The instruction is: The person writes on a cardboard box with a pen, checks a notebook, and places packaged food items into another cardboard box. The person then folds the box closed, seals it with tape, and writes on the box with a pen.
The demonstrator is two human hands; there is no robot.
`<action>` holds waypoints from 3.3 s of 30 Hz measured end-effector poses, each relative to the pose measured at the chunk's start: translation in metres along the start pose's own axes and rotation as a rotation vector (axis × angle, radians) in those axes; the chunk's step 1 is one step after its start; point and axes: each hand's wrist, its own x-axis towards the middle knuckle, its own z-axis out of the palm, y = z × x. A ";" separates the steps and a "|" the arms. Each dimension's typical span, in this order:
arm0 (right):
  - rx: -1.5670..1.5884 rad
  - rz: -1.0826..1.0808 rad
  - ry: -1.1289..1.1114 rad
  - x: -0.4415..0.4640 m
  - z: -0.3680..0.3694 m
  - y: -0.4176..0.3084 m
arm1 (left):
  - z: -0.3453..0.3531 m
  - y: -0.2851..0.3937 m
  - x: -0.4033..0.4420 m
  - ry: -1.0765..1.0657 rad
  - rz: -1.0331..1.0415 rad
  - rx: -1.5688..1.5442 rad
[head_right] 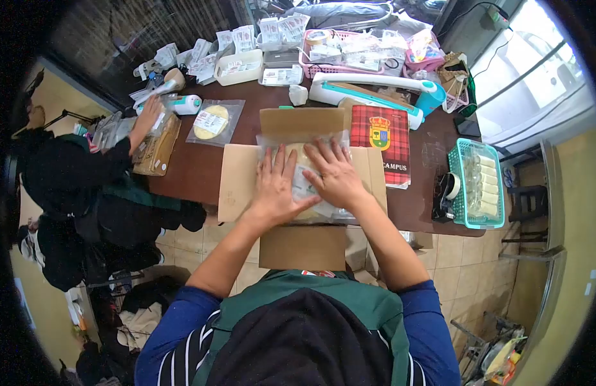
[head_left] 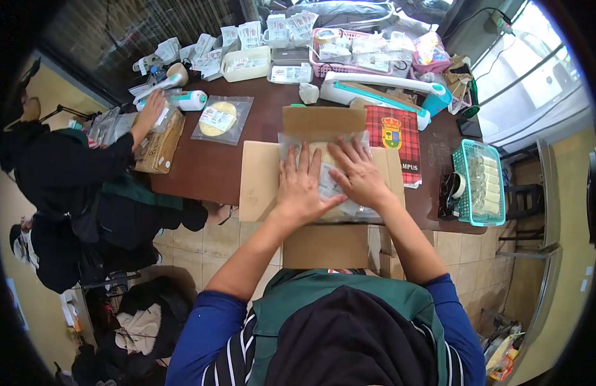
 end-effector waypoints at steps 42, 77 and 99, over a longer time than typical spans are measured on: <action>-0.050 -0.040 0.040 -0.035 -0.013 -0.018 | -0.004 -0.001 0.003 -0.102 0.103 -0.048; 0.154 -0.548 -0.472 0.062 -0.009 0.044 | -0.012 0.006 -0.058 0.793 -0.450 -0.936; -0.172 -1.030 -0.591 0.034 -0.013 -0.035 | 0.065 0.052 -0.109 0.612 -0.394 -0.343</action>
